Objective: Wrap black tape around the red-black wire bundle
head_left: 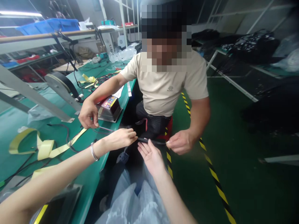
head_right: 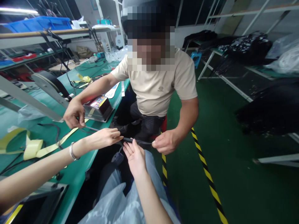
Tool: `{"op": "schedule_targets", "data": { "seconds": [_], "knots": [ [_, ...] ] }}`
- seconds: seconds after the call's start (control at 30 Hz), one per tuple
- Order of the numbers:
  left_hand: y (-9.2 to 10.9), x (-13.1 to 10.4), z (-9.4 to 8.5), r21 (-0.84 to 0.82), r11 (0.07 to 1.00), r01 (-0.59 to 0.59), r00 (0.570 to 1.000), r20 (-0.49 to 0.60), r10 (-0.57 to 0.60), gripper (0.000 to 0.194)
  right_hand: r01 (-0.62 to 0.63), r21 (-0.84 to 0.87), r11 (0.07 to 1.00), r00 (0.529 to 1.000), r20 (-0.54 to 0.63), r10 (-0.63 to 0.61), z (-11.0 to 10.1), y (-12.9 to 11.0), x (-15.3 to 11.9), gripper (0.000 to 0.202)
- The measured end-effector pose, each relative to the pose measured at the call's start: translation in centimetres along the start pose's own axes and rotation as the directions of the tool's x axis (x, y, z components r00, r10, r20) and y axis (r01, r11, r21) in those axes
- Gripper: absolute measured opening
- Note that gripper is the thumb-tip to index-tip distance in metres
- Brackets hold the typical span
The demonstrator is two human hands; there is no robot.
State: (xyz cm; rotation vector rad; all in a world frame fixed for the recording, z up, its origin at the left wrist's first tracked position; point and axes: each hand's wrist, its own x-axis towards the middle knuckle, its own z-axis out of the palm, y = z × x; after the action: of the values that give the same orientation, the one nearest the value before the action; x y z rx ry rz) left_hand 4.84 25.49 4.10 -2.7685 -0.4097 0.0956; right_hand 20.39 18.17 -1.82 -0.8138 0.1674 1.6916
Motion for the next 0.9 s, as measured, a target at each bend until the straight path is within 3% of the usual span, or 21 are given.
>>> {"op": "schedule_targets", "data": {
  "seconds": [0.1,0.2,0.47,0.6,0.77,0.9],
  "knots": [
    [0.6,-0.2,0.3,-0.011,1.0,-0.021,1.0,-0.015,0.021,0.023,0.007,-0.027,1.0,1.0,-0.006,-0.007,0.2,0.5,0.1,0.007],
    [0.8,-0.4,0.3,-0.014,0.999,-0.038,0.999,0.013,0.038,0.022,0.01,-0.028,1.0,0.999,-0.032,-0.011,0.3,0.6,0.1,0.009],
    [-1.3,-2.3,-0.1,-0.064,0.994,0.087,0.993,0.088,-0.081,0.028,0.018,-0.037,0.999,0.998,-0.063,-0.021,0.4,0.7,0.1,0.009],
    [-1.9,-3.4,0.0,-0.015,0.995,0.094,0.991,0.095,-0.092,0.029,0.021,-0.058,0.998,0.998,-0.064,-0.024,0.4,0.5,0.1,0.011],
    [-1.8,-3.9,-0.1,0.059,0.998,0.037,0.998,0.05,-0.04,0.031,-0.09,-0.029,0.996,0.992,-0.091,0.087,1.3,1.0,0.2,0.022],
    [-1.7,-3.9,-0.1,0.058,0.998,0.018,1.0,0.024,-0.019,0.031,-0.131,-0.035,0.991,0.991,0.001,0.131,2.7,2.4,0.8,0.019]
  ]
}}
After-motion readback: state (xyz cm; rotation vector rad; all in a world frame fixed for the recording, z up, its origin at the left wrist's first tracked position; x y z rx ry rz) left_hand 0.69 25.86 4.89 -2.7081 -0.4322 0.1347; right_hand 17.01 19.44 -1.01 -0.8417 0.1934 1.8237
